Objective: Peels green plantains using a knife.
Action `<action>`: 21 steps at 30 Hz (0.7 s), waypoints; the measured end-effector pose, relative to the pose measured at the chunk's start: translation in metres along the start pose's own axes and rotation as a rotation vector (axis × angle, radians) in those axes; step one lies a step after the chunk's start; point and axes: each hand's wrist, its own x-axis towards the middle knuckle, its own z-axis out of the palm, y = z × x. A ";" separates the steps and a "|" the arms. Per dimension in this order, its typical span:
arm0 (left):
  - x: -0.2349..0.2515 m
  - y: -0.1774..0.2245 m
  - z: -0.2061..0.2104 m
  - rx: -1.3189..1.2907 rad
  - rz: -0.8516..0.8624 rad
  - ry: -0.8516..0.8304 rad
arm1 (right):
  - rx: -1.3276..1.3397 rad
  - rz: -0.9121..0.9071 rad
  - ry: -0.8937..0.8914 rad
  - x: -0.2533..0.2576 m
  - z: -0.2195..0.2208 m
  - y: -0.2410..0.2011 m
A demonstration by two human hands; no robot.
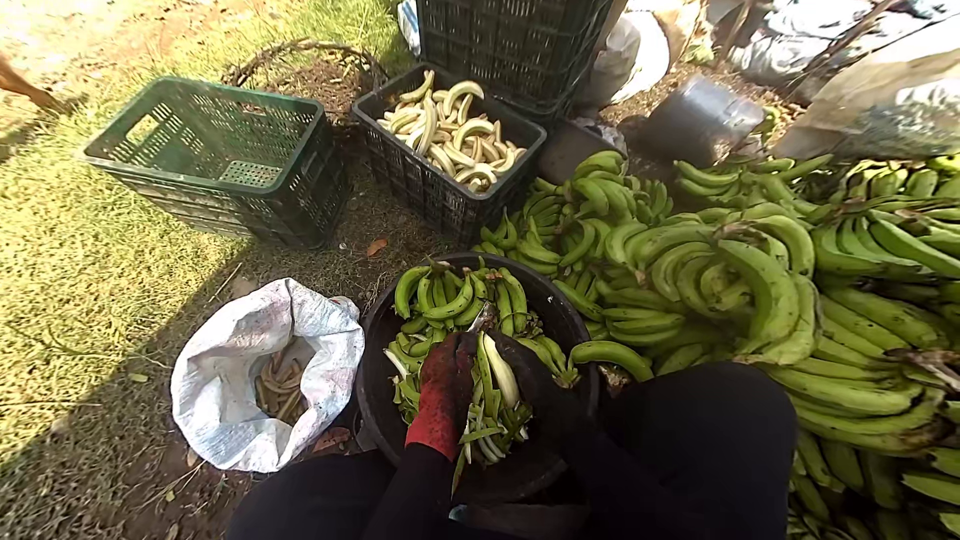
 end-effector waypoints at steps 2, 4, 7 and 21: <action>-0.002 0.001 0.003 -0.033 -0.023 0.001 | 0.119 0.057 -0.005 0.002 -0.009 -0.003; -0.003 -0.002 0.003 -0.095 -0.075 -0.011 | 0.302 0.212 -0.104 0.003 -0.015 -0.012; -0.006 -0.003 0.000 -0.094 0.006 -0.065 | 0.563 0.437 -0.128 0.006 -0.026 -0.015; -0.026 0.006 -0.005 0.144 0.568 -0.144 | 0.726 0.478 -0.090 0.037 -0.052 -0.014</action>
